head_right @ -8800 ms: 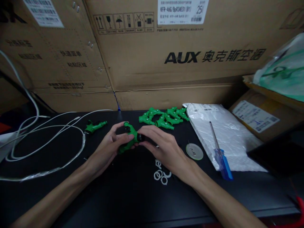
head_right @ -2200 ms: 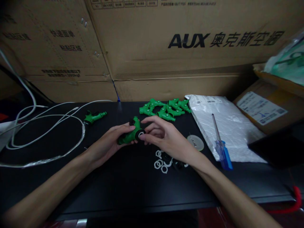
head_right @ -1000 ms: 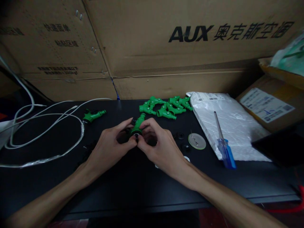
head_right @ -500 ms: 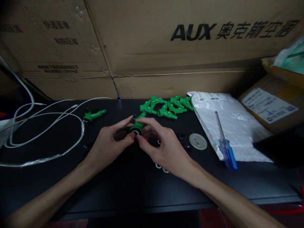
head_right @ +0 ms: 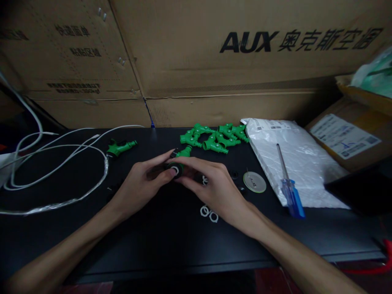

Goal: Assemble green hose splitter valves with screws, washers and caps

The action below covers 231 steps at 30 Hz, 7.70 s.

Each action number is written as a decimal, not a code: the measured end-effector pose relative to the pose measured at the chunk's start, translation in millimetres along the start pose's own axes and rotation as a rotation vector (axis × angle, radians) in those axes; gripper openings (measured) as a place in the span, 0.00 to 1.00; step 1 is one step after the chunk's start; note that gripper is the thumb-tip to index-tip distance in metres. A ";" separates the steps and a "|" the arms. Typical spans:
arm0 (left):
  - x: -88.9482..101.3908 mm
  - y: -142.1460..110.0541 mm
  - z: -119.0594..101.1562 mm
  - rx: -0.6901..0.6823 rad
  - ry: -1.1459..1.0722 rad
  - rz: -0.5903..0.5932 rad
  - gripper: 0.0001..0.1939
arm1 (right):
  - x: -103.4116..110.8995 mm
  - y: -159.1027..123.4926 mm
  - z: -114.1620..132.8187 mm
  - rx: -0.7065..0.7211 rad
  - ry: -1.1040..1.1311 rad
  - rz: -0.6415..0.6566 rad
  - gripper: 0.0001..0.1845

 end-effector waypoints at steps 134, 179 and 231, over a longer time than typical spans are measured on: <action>0.1 7.4 -4.5 -0.075 -0.158 0.303 0.39 | 15.8 1.7 -30.0 -0.134 0.032 -0.035 0.20; 22.3 16.5 -1.3 -0.174 0.809 0.257 0.20 | 73.1 2.1 -60.2 -0.143 -0.255 -0.208 0.19; 58.8 -61.3 2.2 0.030 0.465 0.098 0.11 | 108.9 -143.4 6.1 -0.589 -1.030 -0.388 0.37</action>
Point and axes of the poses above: each hand's wrist, its own y-axis towards the middle knuckle, its own x-axis out of the back of the hand, z = x × y, the point moved 8 cm from there along y, towards the middle knuckle, and after that the axes turned 9 degrees about z, right-handed, at the moved point
